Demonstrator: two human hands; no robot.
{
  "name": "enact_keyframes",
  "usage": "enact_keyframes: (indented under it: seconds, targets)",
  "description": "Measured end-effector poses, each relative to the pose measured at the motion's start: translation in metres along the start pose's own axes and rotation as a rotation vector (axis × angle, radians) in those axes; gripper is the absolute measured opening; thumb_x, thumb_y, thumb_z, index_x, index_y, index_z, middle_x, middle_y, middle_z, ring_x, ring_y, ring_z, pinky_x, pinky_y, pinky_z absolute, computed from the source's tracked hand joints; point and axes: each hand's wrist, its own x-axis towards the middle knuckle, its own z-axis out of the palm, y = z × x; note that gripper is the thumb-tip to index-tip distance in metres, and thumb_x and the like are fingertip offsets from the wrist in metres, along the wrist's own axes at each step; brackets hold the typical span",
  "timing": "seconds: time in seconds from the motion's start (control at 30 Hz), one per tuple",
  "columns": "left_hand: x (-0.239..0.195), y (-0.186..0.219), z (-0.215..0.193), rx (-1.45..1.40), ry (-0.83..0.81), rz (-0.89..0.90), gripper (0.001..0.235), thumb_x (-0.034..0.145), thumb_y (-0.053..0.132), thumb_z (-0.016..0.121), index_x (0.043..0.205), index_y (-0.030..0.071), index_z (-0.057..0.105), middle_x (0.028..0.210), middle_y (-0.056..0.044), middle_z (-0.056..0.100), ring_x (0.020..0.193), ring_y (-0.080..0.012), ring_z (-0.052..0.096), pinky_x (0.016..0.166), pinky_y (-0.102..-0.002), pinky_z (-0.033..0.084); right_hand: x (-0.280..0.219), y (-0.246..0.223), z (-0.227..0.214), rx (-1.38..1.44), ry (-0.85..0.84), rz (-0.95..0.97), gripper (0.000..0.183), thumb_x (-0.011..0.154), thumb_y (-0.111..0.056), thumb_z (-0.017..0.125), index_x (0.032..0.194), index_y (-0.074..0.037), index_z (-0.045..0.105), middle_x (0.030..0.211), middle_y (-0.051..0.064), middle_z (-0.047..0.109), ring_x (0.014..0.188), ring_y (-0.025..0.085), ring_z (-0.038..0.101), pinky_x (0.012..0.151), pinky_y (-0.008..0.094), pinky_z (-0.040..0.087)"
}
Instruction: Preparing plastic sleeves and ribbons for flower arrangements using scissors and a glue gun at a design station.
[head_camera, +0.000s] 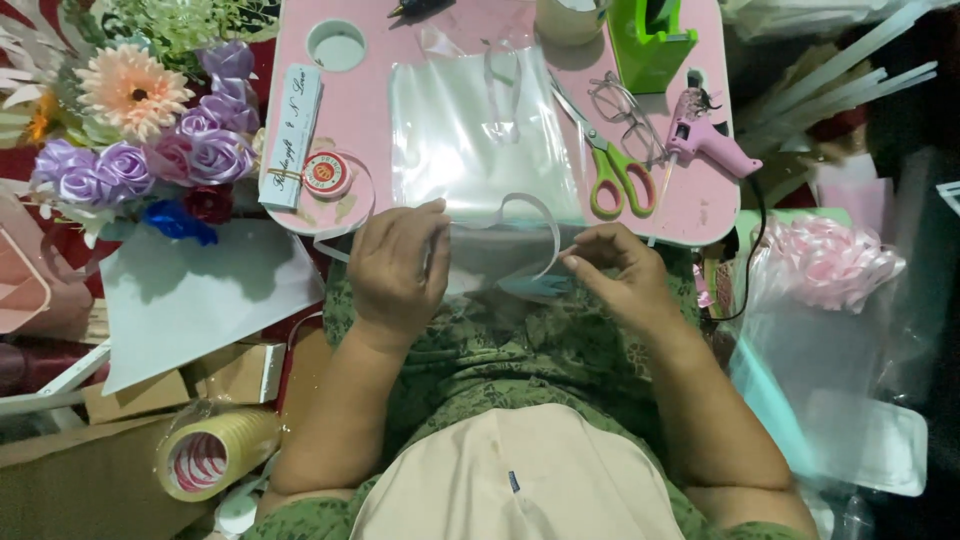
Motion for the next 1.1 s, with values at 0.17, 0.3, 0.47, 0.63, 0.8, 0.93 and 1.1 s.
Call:
enact_keyframes:
  seconds: [0.17,0.3,0.47,0.63,0.8,0.93,1.1]
  targets:
    - [0.009,0.004,-0.004,-0.041,0.104,0.062,0.008,0.092,0.008,0.070,0.099,0.011,0.068,0.099,-0.005,0.077,0.081,-0.0192,0.065,0.074,-0.033,0.056,0.011,0.013,-0.029,-0.180,0.121,-0.122,0.021,0.087,-0.010,0.083,0.106,-0.012,0.074,0.085,0.006,0.075,0.075,0.016,0.069,0.073,0.031,0.056]
    - [0.007,0.003,-0.007,-0.138,0.139,0.051,0.007,0.094,0.007,0.067,0.100,0.010,0.069,0.103,-0.007,0.077,0.082,-0.0208,0.065,0.077,-0.035,0.055,0.021,-0.002,-0.048,-0.386,0.222,-0.288,0.021,0.091,-0.011,0.083,0.110,-0.013,0.076,0.085,0.008,0.072,0.076,0.020,0.065,0.074,0.032,0.054]
    - [0.011,0.011,-0.006,-0.504,0.151,-0.242,0.007,0.099,0.011,0.061,0.101,0.009,0.068,0.107,-0.009,0.075,0.089,-0.0217,0.066,0.081,-0.033,0.054,0.044,0.014,-0.059,-0.648,0.269,-0.540,0.017,0.093,-0.009,0.084,0.107,-0.006,0.075,0.085,0.011,0.070,0.076,0.027,0.065,0.073,0.035,0.053]
    - [0.007,0.014,-0.004,-0.861,0.192,-0.511,0.007,0.104,0.011,0.058,0.106,0.008,0.064,0.119,-0.011,0.071,0.110,-0.0192,0.066,0.094,-0.034,0.051,0.071,0.055,-0.063,-1.072,0.279,-0.711,0.019,0.093,-0.023,0.085,0.102,-0.009,0.077,0.080,0.009,0.065,0.075,0.026,0.066,0.074,0.036,0.052]
    - [0.004,0.008,-0.009,-0.916,0.145,-0.632,0.005,0.100,0.011,0.066,0.103,0.008,0.069,0.115,-0.008,0.062,0.100,-0.0129,0.059,0.093,-0.034,0.049,0.085,0.039,-0.058,-1.239,-0.074,-0.065,0.051,0.098,-0.050,0.068,0.093,0.000,0.077,0.085,0.022,0.068,0.082,0.044,0.070,0.074,0.051,0.055]
    - [-0.005,0.001,-0.002,-0.946,0.144,-0.665,0.006,0.098,0.013,0.069,0.102,0.009,0.072,0.107,-0.004,0.056,0.093,-0.0088,0.054,0.088,-0.030,0.048,0.096,0.033,-0.054,-1.251,-0.195,0.101,0.055,0.098,-0.053,0.062,0.100,-0.001,0.079,0.089,0.025,0.071,0.091,0.046,0.070,0.081,0.053,0.054]
    - [-0.001,0.003,-0.004,-1.014,0.113,-0.700,0.009,0.097,0.010,0.069,0.102,0.003,0.072,0.092,-0.006,0.059,0.079,-0.0076,0.057,0.075,-0.026,0.048,0.110,0.060,-0.054,-1.354,-0.240,0.139,0.054,0.092,-0.059,0.058,0.099,-0.010,0.082,0.086,0.020,0.075,0.092,0.041,0.073,0.076,0.049,0.057]
